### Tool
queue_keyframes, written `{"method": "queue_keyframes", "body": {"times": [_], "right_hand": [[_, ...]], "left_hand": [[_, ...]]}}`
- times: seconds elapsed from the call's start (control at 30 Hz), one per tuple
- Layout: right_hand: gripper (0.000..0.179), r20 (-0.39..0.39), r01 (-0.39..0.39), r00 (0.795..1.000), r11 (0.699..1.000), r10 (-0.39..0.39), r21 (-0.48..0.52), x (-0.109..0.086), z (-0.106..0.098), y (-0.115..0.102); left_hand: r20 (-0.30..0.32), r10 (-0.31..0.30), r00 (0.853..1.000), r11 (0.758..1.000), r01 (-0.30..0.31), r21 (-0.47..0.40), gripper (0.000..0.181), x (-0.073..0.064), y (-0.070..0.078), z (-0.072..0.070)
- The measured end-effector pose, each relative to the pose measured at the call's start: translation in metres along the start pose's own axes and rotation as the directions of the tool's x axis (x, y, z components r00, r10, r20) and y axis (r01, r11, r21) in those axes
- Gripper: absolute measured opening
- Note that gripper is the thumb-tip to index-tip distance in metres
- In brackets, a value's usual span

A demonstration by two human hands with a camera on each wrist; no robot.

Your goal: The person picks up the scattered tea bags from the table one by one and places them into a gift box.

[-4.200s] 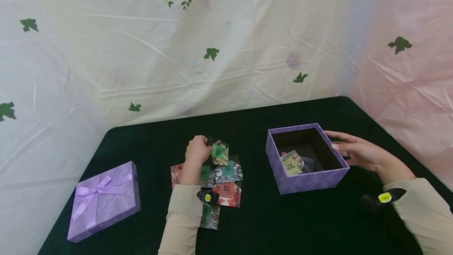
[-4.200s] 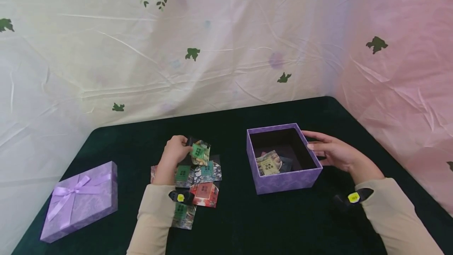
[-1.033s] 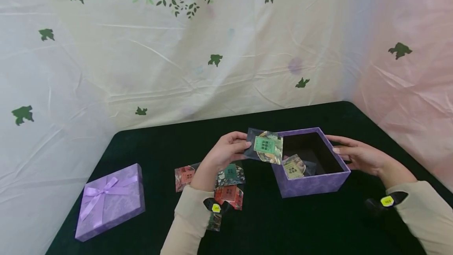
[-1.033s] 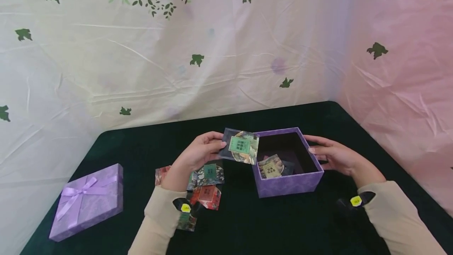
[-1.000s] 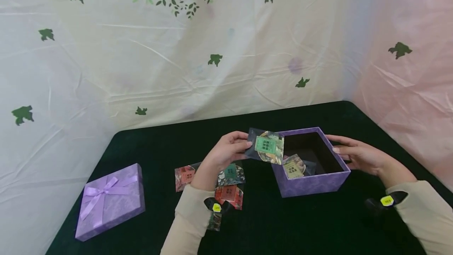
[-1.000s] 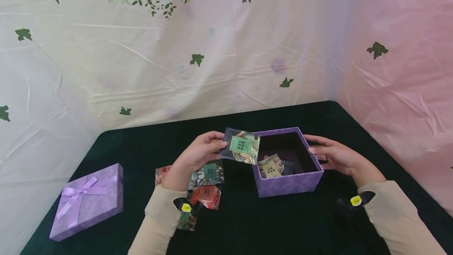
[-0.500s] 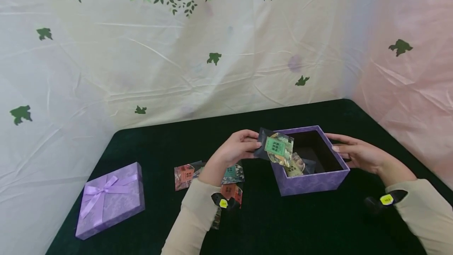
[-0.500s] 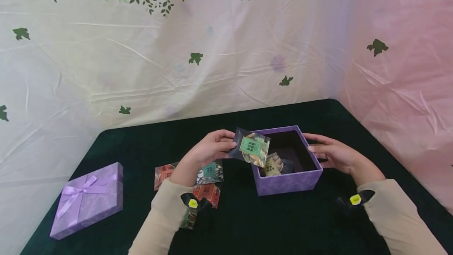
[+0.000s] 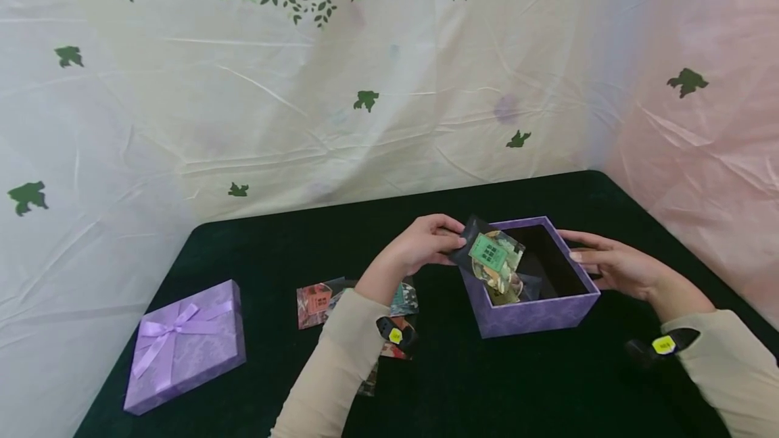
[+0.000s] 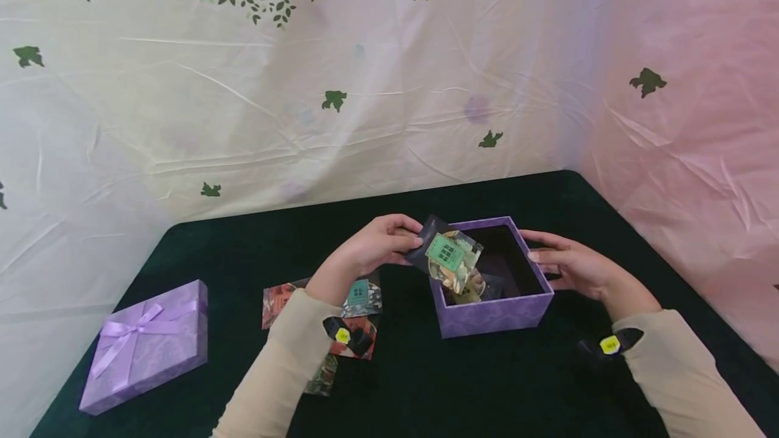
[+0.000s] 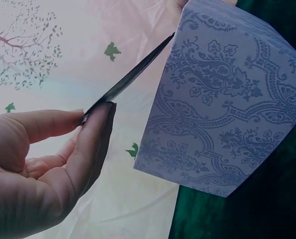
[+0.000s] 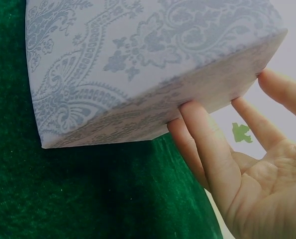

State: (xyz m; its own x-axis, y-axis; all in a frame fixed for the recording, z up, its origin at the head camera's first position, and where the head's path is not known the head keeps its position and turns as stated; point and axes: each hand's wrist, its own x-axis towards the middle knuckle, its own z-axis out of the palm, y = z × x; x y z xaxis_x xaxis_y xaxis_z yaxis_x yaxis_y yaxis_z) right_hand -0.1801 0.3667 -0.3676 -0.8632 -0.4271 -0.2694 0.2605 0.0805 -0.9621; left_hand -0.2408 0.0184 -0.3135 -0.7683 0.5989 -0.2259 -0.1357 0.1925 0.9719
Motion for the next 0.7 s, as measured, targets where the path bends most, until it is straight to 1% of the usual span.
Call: {"method": "queue_keyframes", "body": {"times": [0.17,0.37,0.7], "right_hand": [[0.039,0.003,-0.002,1.000,1.000,0.002,0.013,0.000,0.000,0.000],[0.037,-0.009,-0.008,1.000,1.000,0.008,-0.004,0.001,0.001,0.001],[0.038,-0.008,-0.004,1.000,1.000,0.004,-0.008,0.000,0.000,0.001]], "left_hand": [[0.030,-0.015,0.999,0.999,0.014,0.033,0.026,0.007,0.005,0.008],[0.061,-0.025,0.998,0.999,0.022,0.048,0.025,0.015,0.006,0.018],[0.109,-0.021,0.994,0.998,0.014,0.068,0.024,0.025,0.009,0.030]]}}
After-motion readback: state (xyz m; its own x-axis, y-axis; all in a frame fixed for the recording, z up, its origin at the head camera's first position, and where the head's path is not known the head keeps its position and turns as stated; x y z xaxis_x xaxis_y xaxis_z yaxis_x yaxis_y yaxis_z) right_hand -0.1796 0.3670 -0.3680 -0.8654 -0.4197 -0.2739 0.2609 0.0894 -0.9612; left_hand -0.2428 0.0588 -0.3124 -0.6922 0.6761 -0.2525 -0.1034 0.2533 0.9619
